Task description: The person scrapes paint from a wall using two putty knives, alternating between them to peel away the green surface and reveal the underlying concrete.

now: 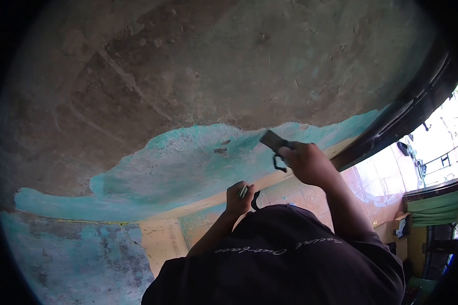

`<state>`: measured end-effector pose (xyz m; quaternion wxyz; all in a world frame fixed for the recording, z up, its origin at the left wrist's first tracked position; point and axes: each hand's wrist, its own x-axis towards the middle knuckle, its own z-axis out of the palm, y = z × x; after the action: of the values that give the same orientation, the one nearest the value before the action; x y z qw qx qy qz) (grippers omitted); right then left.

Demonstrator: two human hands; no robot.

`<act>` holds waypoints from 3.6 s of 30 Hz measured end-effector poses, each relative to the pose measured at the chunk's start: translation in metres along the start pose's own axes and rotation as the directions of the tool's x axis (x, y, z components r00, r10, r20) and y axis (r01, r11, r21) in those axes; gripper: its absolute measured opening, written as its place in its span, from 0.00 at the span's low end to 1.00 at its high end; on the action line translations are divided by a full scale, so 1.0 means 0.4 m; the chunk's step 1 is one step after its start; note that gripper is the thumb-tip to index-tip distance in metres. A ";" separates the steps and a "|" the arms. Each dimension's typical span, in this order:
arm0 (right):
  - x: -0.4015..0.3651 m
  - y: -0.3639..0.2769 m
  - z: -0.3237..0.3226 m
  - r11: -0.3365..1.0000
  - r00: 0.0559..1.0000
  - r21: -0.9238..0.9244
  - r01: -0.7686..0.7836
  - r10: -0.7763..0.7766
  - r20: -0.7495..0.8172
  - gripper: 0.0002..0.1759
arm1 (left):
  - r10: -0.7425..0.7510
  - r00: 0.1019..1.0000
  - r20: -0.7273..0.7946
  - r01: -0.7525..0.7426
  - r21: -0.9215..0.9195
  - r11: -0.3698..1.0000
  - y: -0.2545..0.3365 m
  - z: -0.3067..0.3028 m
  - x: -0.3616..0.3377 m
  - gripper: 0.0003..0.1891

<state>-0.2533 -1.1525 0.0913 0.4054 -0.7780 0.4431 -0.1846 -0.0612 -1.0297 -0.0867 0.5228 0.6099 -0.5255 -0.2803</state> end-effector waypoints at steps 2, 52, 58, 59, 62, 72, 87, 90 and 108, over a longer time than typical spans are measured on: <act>0.008 -0.032 0.038 0.993 0.992 -0.024 0.118 -0.119 -0.030 0.21 | -0.024 0.999 0.030 0.023 0.031 0.999 0.006 -0.007 -0.005 0.13; -0.011 -0.045 0.235 0.200 0.985 0.970 -0.139 0.128 0.115 0.21 | 0.000 0.954 0.299 0.157 -0.502 0.850 -0.008 -0.161 -0.022 0.32; -0.053 0.015 0.283 0.308 0.978 0.941 -0.141 0.190 0.084 0.21 | -0.093 0.946 0.311 0.247 -0.504 0.827 0.031 -0.179 0.010 0.32; -0.056 0.021 0.294 0.338 0.977 0.930 -0.147 0.197 0.083 0.21 | -0.099 0.948 0.303 0.247 -0.504 0.827 0.033 -0.181 0.015 0.32; -0.011 -0.048 0.241 0.246 0.989 0.963 -0.110 0.118 0.083 0.22 | -0.051 0.956 0.288 0.194 -0.493 0.848 0.048 -0.183 0.022 0.27; -0.021 -0.033 0.209 0.244 0.953 0.946 -0.213 0.267 0.146 0.20 | -0.061 0.973 0.221 0.161 -0.466 0.870 0.050 -0.199 0.045 0.27; -0.028 0.007 0.212 0.220 0.974 0.966 -0.139 0.208 0.093 0.20 | -0.072 0.973 0.221 0.175 -0.490 0.854 0.031 -0.211 0.079 0.26; -0.052 0.041 0.254 0.365 0.981 0.922 -0.128 0.180 0.065 0.20 | -0.093 0.971 0.221 0.186 -0.449 0.874 0.012 -0.217 0.076 0.26; -0.016 0.066 0.224 0.322 0.990 0.945 -0.061 0.142 0.016 0.22 | -0.074 0.985 0.157 0.142 -0.483 0.864 0.021 -0.196 0.073 0.24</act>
<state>-0.2132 -1.1125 0.0166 0.7757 -0.3633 0.3158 -0.4081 0.0142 -1.0292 -0.0497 0.6081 0.4652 -0.4353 -0.4737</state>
